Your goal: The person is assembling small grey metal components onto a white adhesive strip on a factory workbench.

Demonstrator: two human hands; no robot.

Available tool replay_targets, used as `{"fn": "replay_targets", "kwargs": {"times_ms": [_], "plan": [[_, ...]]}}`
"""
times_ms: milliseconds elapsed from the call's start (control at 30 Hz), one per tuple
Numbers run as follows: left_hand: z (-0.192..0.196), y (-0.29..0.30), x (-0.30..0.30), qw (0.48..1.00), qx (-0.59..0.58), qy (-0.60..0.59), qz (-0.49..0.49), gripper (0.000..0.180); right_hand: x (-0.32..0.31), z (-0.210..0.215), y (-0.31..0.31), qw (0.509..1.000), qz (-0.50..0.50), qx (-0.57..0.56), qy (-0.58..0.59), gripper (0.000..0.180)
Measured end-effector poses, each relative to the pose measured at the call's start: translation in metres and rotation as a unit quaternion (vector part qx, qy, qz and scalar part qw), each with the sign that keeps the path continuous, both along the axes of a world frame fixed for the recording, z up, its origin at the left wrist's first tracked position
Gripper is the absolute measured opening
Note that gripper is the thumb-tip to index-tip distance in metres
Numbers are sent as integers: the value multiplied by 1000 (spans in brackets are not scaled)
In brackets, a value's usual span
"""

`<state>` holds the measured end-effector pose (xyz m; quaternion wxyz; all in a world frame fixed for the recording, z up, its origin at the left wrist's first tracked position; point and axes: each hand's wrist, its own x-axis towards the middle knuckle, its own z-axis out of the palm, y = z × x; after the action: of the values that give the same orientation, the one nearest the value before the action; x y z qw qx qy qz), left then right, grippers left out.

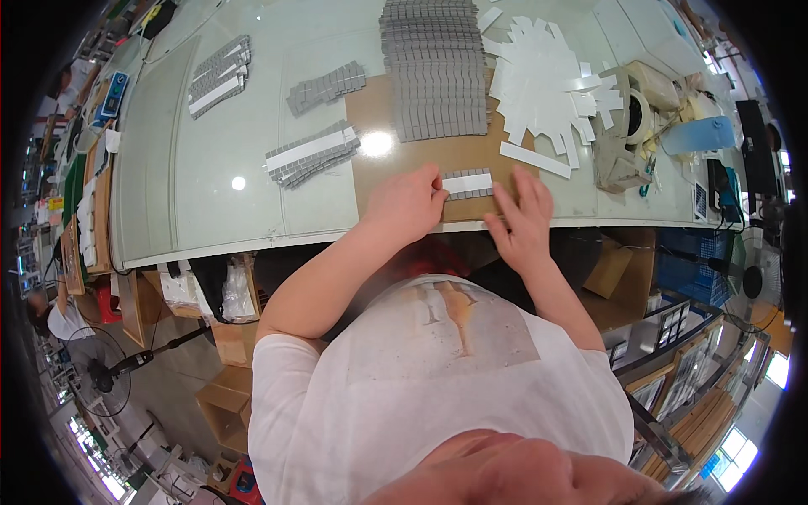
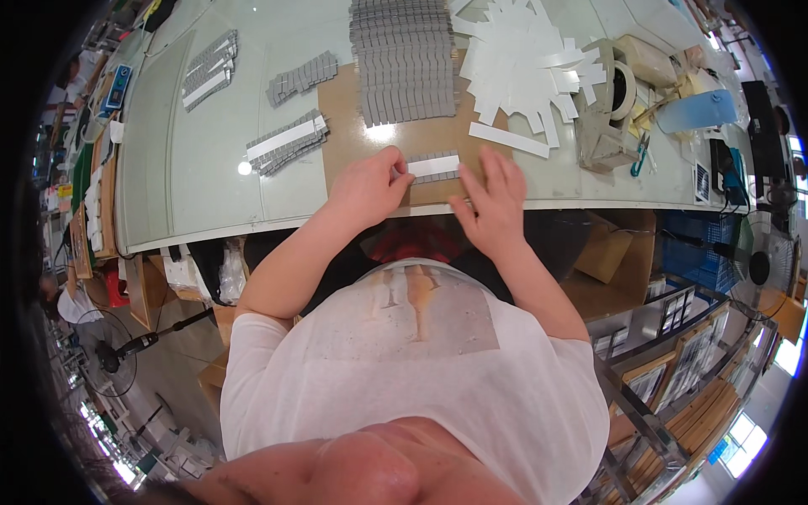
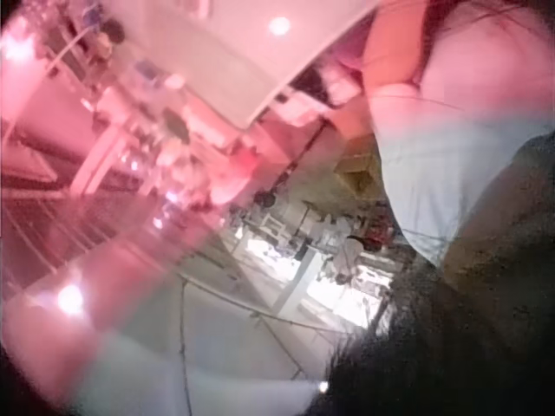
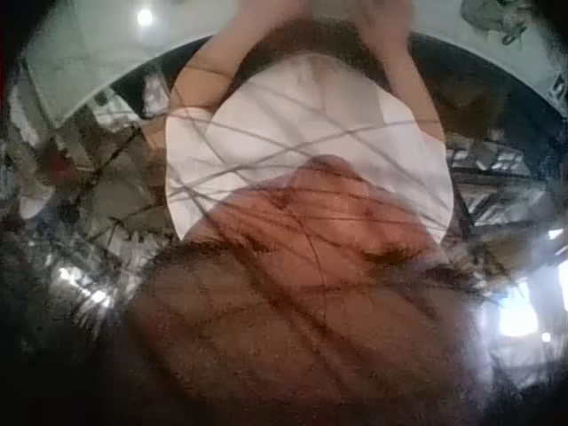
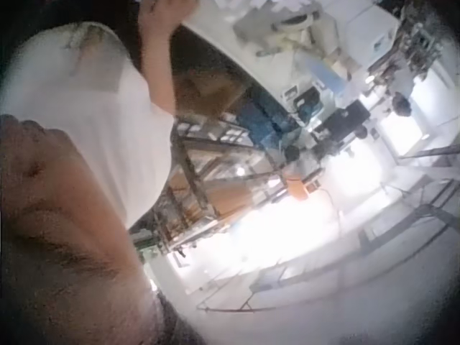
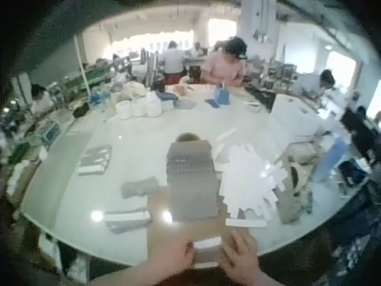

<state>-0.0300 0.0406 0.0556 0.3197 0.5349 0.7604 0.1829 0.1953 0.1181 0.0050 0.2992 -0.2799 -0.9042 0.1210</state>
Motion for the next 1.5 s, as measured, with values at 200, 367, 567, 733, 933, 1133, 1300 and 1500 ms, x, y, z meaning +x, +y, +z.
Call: {"fn": "replay_targets", "kwargs": {"times_ms": [200,367,567,733,933,1133,1300,1500], "plan": [[4,-11,-9,1000,-22,14,13,19,-1,-1,0,998,-2,30,-50,42],[9,-47,-26,998,-19,48,34,17,-1,-1,0,999,5,32,-34,42],[-29,-78,-17,937,297,175,-50,53,-21,5,-15,999,15,22,-23,43],[-43,-77,-10,921,302,233,-75,64,-53,10,-32,995,69,6,-66,47],[-42,-75,-10,926,297,222,-70,64,-20,2,-16,992,-34,39,-114,42],[-35,-72,-11,928,323,178,-48,56,63,-7,38,976,-181,116,-46,44],[-59,-81,-20,897,421,136,-27,42,121,30,110,894,-357,256,84,38],[-67,-77,-16,870,449,194,-50,37,165,33,178,873,-307,-290,243,26]]}}
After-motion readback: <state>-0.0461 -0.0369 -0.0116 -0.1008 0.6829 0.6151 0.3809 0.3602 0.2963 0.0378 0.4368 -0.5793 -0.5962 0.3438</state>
